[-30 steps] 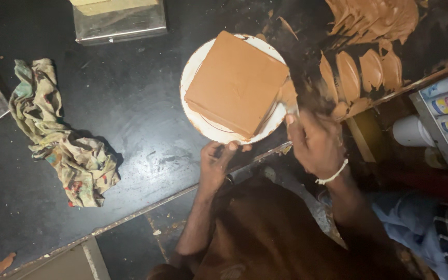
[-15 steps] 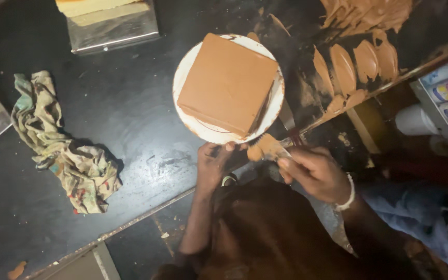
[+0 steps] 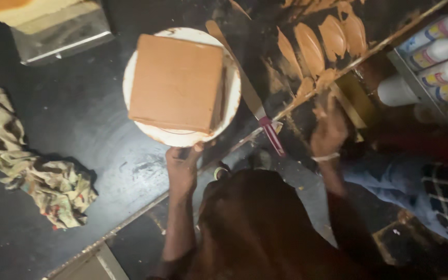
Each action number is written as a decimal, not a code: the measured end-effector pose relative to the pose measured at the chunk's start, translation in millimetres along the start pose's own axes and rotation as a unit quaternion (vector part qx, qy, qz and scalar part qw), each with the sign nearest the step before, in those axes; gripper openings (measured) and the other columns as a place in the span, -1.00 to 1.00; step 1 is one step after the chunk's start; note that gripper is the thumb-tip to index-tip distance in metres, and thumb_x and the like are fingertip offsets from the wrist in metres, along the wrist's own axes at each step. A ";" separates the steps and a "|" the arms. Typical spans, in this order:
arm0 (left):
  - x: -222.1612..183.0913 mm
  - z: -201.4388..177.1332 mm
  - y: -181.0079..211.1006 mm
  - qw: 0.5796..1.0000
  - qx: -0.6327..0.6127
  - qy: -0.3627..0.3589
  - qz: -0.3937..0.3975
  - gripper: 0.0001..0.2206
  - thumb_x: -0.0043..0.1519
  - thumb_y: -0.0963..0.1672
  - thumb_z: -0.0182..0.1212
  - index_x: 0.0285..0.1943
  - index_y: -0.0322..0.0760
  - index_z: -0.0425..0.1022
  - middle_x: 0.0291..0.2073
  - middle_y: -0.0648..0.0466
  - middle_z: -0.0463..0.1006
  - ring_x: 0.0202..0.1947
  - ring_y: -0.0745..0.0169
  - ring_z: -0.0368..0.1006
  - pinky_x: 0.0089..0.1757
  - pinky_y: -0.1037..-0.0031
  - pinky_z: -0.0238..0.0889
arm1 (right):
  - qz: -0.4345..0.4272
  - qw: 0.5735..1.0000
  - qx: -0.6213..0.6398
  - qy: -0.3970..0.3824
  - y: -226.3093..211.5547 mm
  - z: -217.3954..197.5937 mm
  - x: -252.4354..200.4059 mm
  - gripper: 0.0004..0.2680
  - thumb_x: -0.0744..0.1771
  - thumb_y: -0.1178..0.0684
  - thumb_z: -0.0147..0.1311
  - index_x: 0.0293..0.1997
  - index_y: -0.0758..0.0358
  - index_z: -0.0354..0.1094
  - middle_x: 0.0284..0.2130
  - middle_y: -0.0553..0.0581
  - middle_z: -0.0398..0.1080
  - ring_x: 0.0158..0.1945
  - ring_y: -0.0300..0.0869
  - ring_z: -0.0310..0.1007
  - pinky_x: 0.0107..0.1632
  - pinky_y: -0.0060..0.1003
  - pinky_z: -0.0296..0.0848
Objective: The person applies brown icing to a square cake on a rotating stand using a metal spatula and a serrated scraper. They smooth the icing on the top and sides. Finally, they lift the cake and place it onto a square yellow board.
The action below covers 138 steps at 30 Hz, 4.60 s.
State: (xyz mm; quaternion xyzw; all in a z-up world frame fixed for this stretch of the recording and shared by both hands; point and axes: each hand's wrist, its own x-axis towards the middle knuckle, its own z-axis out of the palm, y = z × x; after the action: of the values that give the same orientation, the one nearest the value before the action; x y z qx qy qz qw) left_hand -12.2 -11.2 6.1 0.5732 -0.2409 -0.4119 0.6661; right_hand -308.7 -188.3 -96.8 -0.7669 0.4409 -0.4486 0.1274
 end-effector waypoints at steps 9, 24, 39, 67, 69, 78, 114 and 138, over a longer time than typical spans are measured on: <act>0.3 14.4 15.0 1.000 0.006 -0.020 -0.005 -0.75 0.30 -0.17 0.30 0.08 -0.49 0.58 -0.13 -0.06 0.68 -0.08 0.18 0.58 0.07 0.35 0.40 | -0.105 0.955 -0.253 -0.110 6.2 23.4 -43.3 -0.55 0.32 0.15 0.03 0.42 0.42 0.21 -0.10 0.31 0.38 -0.12 0.13 0.44 -0.01 -0.02 0.48; 1.9 -9.5 1.1 0.997 -0.045 -0.050 -0.022 -0.77 0.33 -0.13 0.26 0.04 -0.44 0.59 -0.14 -0.01 0.68 -0.08 0.26 0.57 0.06 0.42 0.36 | 0.138 0.921 0.342 -0.124 -90.4 -16.0 84.8 -0.76 0.51 -0.01 -0.05 -0.24 0.34 0.36 -0.51 0.07 0.39 -0.51 -0.32 0.33 -0.44 -0.42 0.26; -0.8 -16.3 10.6 0.999 -0.041 -0.013 0.006 -0.82 0.33 -0.14 0.24 -0.09 -0.46 0.58 -0.23 -0.04 0.69 -0.14 0.27 0.55 0.04 0.43 0.34 | 0.031 0.941 0.169 -0.292 -182.9 19.3 167.7 -0.82 0.46 0.09 -0.01 -0.23 0.38 0.37 -0.62 0.06 0.37 -0.56 -0.29 0.38 -0.44 -0.33 0.32; -1.8 -10.6 7.1 0.999 -0.022 0.005 0.025 -0.83 0.31 -0.16 0.28 -0.10 -0.47 0.59 -0.23 -0.03 0.68 -0.14 0.22 0.55 0.03 0.39 0.37 | 0.114 0.813 0.425 -0.381 -92.6 -84.5 49.0 -0.78 0.48 0.08 -0.09 0.05 0.49 0.39 -0.30 0.14 0.48 -0.36 -0.28 0.35 -0.30 -0.37 0.38; -3.3 -7.7 3.7 0.999 -0.046 0.013 0.026 -0.85 0.30 -0.18 0.28 -0.10 -0.48 0.59 -0.22 -0.05 0.67 -0.15 0.21 0.55 0.04 0.38 0.37 | 0.158 0.866 0.388 -0.274 -63.2 -83.5 29.7 -0.80 0.51 0.07 -0.10 -0.04 0.44 0.40 -0.30 0.12 0.47 -0.32 -0.31 0.36 -0.22 -0.39 0.38; -8.7 1.6 4.3 0.997 -0.067 0.037 0.018 -0.81 0.31 -0.20 0.27 0.00 -0.52 0.55 -0.16 -0.05 0.64 -0.14 0.22 0.52 0.00 0.41 0.32 | -0.030 0.996 -0.080 0.020 5.9 28.9 3.3 -0.69 0.46 0.30 -0.10 0.42 0.32 0.19 0.12 0.40 0.40 0.01 0.07 0.46 0.01 -0.15 0.50; -4.4 -15.0 9.9 0.999 -0.039 0.032 0.023 -0.71 0.36 -0.07 0.21 0.00 -0.48 0.60 -0.17 -0.03 0.68 -0.10 0.28 0.53 0.03 0.43 0.34 | 0.082 0.914 0.314 -0.243 -148.2 22.3 158.0 -0.80 0.49 0.11 -0.01 -0.23 0.42 0.40 -0.44 0.03 0.44 -0.40 -0.39 0.37 -0.34 -0.47 0.32; -6.2 -10.1 6.9 0.996 -0.088 0.010 0.007 -0.77 0.34 -0.13 0.25 0.00 -0.48 0.59 -0.14 -0.02 0.67 -0.08 0.30 0.53 0.05 0.45 0.33 | -0.116 0.936 0.073 -0.325 -214.8 -17.6 110.4 -0.85 0.39 0.18 0.09 -0.36 0.41 0.31 -0.59 0.22 0.34 -0.54 -0.10 0.37 -0.43 -0.16 0.30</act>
State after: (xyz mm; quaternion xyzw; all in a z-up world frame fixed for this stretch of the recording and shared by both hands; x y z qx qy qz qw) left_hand -5.7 -0.3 11.5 0.5152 -0.2010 -0.4212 0.7188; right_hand -179.1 -147.7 103.6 -0.9053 0.2495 -0.2170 0.2665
